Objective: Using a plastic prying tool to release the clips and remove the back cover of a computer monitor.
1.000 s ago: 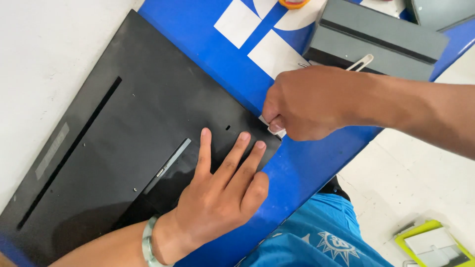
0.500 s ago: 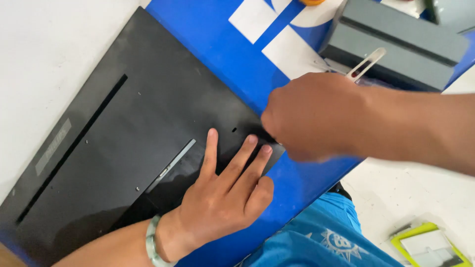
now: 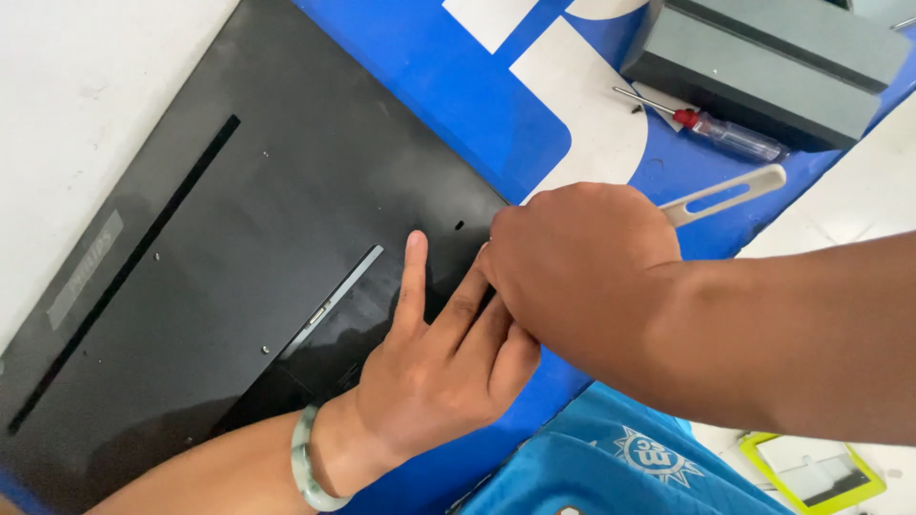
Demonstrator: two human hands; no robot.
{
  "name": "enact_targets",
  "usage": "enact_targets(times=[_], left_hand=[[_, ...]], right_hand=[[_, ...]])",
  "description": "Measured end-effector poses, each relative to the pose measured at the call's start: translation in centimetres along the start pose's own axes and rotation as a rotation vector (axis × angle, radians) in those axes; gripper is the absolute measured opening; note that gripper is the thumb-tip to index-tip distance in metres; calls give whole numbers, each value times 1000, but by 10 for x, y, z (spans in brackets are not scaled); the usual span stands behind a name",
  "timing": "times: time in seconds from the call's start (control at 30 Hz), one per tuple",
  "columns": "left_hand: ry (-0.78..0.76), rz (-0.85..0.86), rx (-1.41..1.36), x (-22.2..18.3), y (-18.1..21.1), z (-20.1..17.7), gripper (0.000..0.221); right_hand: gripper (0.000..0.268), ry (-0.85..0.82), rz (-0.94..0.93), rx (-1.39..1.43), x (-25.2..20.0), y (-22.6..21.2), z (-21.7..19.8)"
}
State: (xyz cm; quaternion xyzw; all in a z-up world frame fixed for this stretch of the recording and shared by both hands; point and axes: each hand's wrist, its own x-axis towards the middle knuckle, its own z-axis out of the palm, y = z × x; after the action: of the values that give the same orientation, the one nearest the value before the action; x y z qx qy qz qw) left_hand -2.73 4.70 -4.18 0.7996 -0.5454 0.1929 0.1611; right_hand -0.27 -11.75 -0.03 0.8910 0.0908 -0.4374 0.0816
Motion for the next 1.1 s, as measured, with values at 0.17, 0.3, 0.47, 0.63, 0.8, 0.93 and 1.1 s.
enact_targets(times=[0.17,0.3,0.47,0.63,0.8,0.93,1.1], left_hand=[[47,0,-25,-1,1,-2,24],[9,22,-26,2,-1,-2,23],[19,39,-29,3,-2,-1,26],[8,56,-31,9,-4,-5,24],[-21,55,-53,10,-3,-5,25],[-11,22,-34,14,-2,-4,24],[-67,18,-46,9,-2,-10,19]], right_hand=[[17,106,-69,-148,8,18,3],[19,-37,-23,-41,6,34,-21],[27,-32,-98,1,12,44,-15],[26,-9,-153,158,21,62,-7],[37,-11,-190,268,22,61,-2],[14,96,-140,-46,14,41,-4],[27,-119,-41,68,5,17,-29]])
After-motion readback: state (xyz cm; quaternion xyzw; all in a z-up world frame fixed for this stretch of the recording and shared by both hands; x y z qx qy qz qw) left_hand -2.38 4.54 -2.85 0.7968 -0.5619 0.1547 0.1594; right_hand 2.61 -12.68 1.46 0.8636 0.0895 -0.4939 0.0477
